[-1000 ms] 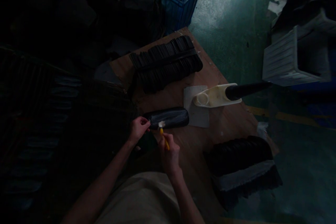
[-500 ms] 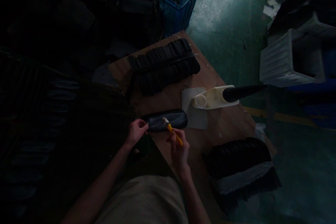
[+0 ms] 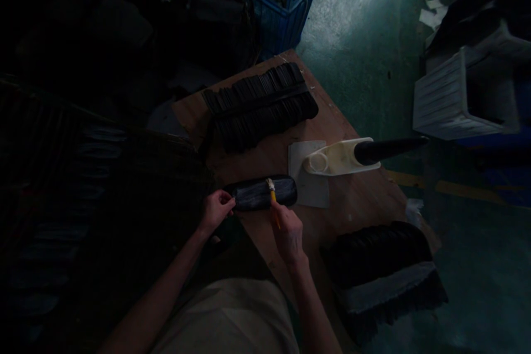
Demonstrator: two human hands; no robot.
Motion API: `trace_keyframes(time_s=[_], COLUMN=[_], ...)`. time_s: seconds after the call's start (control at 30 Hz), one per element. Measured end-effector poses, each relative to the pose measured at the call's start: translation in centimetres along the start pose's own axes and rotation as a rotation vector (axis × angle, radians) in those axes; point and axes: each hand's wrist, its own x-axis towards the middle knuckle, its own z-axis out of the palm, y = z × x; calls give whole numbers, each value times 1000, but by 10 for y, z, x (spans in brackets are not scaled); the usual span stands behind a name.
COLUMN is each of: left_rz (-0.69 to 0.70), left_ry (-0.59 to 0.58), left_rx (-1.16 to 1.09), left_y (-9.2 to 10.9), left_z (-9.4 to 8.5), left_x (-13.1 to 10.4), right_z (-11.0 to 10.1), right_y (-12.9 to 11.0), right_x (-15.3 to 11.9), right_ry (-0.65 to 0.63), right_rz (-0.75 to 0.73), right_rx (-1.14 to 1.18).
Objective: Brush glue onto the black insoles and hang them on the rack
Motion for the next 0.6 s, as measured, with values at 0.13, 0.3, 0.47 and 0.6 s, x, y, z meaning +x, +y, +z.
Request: trace_keyframes(time_s=[0.13,0.3,0.47,0.6], left_rz=[-1,-18,-21,-21], left_ry=[15,60,79,69], left_rx=[4,12,7,-4], left_y=[3,6,4,0], left_z=[0,3,6,7], left_x=[-3,-6,-7,-5], right_z=[-6,-17,-10,15], right_y=[27,42,20,-13], right_x=[-1,-9,-25,-37], right_ry=[-9,-9,97,114], right_rz=[16,14,44,55], right_rx=[-112,-217,-265,-211])
